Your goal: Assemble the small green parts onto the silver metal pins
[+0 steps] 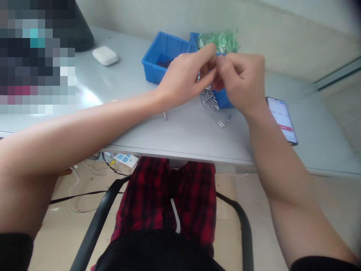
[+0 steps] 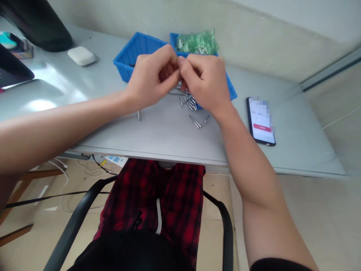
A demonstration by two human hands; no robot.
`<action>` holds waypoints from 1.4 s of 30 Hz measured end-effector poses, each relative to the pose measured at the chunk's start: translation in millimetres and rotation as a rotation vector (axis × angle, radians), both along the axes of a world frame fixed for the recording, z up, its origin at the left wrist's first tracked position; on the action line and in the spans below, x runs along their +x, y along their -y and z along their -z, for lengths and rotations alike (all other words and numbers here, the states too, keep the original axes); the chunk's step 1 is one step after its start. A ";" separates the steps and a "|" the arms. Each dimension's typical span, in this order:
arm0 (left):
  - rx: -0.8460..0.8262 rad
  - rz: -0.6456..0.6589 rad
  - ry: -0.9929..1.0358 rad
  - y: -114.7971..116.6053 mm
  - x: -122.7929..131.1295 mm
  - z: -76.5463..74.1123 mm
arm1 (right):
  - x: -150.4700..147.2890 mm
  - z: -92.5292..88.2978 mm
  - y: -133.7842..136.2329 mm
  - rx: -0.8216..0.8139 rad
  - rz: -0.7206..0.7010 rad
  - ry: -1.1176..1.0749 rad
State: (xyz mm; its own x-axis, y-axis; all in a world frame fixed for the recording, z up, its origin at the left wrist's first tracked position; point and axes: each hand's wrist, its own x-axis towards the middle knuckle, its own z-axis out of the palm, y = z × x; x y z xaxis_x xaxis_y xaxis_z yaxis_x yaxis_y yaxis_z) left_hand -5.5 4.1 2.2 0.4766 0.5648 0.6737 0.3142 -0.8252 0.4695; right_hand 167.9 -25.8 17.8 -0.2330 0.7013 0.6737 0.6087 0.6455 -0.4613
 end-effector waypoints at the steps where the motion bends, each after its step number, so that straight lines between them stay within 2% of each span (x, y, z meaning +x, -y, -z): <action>1: 0.005 0.005 0.010 -0.2 0.3 0.3 | -0.1 0.7 -0.7 -0.002 -0.002 -0.028; 9: 0.117 -0.041 0.067 -4.4 0.1 2.2 | -1.9 2.4 -7.1 -0.009 0.031 -0.189; 14: 0.093 -0.050 0.131 -3.4 0.4 0.7 | -2.5 1.8 -6.7 0.006 0.008 -0.223; 21: 0.094 -0.182 -0.035 2.1 2.2 -5.3 | -1.0 5.7 -7.4 0.000 0.001 -0.161; 25: 0.075 -0.160 -0.063 4.7 1.9 -7.0 | -2.1 6.1 -8.2 0.024 0.005 -0.162; 30: 0.061 -0.132 -0.047 2.6 3.1 -1.7 | -4.9 3.2 -3.7 0.099 -0.002 -0.235; 38: -0.022 -0.103 0.055 -0.7 3.8 1.0 | -5.8 2.9 0.1 0.161 0.060 -0.147; 42: 0.003 -0.068 0.085 0.2 2.5 -1.2 | -4.5 1.8 -0.7 0.152 0.069 -0.141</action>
